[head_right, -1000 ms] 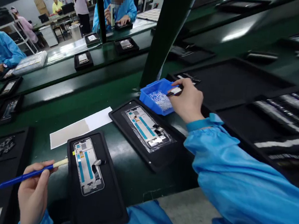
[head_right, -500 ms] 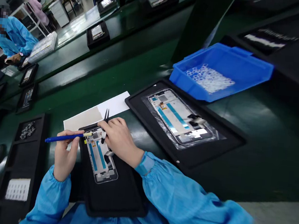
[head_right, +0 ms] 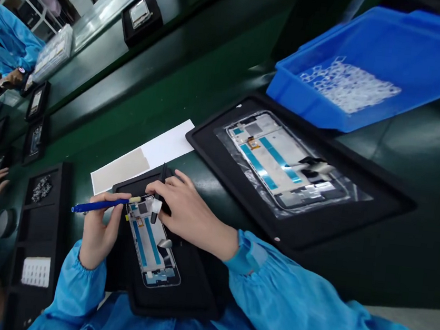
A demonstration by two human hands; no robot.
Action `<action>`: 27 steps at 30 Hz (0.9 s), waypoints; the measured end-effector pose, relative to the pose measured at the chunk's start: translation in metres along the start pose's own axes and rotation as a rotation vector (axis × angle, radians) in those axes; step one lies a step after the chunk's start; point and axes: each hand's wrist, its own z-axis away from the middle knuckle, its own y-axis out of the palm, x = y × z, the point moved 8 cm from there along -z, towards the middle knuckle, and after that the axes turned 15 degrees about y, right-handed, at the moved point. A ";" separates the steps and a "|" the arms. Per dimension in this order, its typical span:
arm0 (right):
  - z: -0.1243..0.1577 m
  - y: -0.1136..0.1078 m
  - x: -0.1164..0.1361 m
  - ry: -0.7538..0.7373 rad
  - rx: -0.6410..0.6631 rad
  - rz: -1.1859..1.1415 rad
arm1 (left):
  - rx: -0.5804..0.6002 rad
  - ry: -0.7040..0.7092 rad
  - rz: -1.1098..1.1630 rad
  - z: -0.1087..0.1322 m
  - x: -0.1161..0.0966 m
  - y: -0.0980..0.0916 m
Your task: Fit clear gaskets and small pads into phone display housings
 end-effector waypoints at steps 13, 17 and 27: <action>0.002 0.002 -0.003 0.011 0.051 0.022 | 0.148 0.132 -0.159 -0.015 -0.019 0.010; 0.003 0.003 -0.004 0.010 0.052 0.019 | 0.136 0.135 -0.140 -0.016 -0.021 0.011; 0.003 0.003 -0.005 0.007 0.045 0.024 | 0.164 0.166 -0.163 -0.015 -0.023 0.012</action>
